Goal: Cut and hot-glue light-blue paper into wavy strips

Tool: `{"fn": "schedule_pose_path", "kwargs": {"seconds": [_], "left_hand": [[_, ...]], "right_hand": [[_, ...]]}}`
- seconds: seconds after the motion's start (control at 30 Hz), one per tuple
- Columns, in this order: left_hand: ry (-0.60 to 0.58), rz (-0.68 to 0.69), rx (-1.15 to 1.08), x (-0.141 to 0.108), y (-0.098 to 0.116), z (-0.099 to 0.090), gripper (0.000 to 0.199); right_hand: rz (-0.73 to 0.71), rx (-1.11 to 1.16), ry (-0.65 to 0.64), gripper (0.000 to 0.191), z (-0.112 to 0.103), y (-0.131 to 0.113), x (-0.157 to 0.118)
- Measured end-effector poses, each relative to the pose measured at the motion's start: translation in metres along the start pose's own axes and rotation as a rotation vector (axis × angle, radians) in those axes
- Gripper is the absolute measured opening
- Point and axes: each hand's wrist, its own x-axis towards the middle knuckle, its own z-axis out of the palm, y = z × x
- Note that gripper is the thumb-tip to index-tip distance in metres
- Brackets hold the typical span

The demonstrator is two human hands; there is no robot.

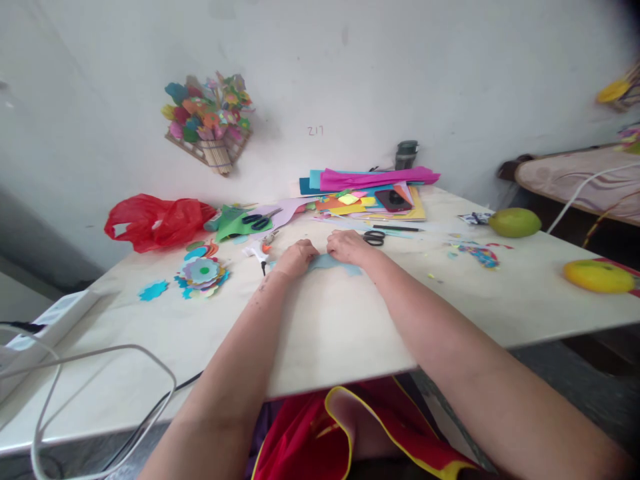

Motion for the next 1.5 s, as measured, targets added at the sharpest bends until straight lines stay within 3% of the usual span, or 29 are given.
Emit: {"fn": "schedule_pose_path", "kwargs": {"seconds": [0.7, 1.03, 1.2, 1.5], "left_hand": [[-0.03, -0.011, 0.084, -0.006, 0.017, -0.006, 0.033], [-0.156, 0.016, 0.469, -0.007, 0.027, -0.012, 0.036], [-0.107, 0.018, 0.549, -0.01, 0.029, -0.01, 0.035], [-0.064, 0.065, 0.57, -0.012, 0.038, -0.004, 0.034]], "right_hand": [[-0.048, 0.03, -0.001, 0.03, 0.0, 0.001, -0.002], [-0.05, 0.045, -0.012, 0.033, 0.002, 0.001, -0.001], [-0.045, 0.052, -0.076, 0.034, -0.004, -0.001, -0.003], [0.016, 0.104, -0.082, 0.028, -0.006, -0.003, -0.004]]}}
